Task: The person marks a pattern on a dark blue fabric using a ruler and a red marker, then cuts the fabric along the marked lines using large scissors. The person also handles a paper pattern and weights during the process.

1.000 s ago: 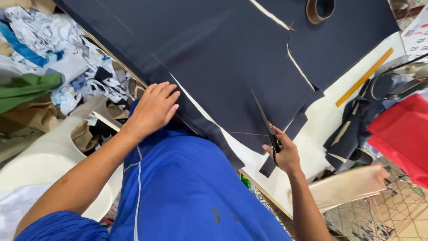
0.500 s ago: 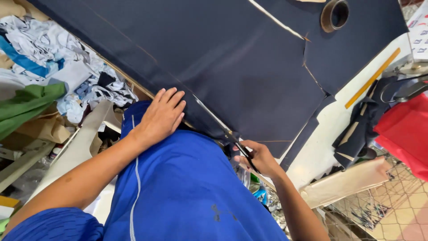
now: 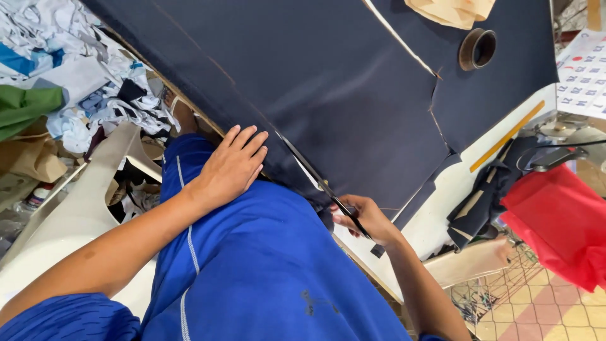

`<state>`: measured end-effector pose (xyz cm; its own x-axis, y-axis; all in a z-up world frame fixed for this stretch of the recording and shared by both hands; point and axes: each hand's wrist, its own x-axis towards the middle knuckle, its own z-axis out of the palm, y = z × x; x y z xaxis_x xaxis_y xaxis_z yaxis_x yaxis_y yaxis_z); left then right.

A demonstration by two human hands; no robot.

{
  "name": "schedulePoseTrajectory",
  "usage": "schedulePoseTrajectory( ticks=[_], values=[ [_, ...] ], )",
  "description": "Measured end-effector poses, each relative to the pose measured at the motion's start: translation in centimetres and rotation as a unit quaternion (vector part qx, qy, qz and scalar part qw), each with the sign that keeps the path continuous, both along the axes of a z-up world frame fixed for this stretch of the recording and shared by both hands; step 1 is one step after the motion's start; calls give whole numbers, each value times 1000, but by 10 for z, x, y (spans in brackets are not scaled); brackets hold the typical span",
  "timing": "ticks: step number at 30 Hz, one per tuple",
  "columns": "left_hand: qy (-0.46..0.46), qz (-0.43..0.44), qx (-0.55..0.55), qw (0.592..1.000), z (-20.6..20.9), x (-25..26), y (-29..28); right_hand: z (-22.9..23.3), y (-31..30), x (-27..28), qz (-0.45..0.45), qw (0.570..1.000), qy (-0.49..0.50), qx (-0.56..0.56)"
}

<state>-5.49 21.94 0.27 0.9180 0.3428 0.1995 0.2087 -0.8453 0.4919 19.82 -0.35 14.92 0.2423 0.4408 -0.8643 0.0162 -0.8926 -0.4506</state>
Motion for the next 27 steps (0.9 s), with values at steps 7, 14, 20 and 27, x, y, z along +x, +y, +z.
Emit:
schedulePoseTrajectory(
  ticks=[7, 14, 20, 27],
  values=[
    [-26, 5, -17, 1000, -3, -2, -2, -45, 25, -1, 24, 997, 21, 69],
    [-46, 12, -37, 998, 3, -4, -1, -31, 40, 2, 73, 995, 3, 61],
    [-50, 7, -44, 998, 1, -6, 1, -22, 56, -7, 64, 996, 12, 61],
    [-59, 5, -40, 997, -7, -5, 0, -38, 45, 1, 58, 996, 16, 60]
  ],
)
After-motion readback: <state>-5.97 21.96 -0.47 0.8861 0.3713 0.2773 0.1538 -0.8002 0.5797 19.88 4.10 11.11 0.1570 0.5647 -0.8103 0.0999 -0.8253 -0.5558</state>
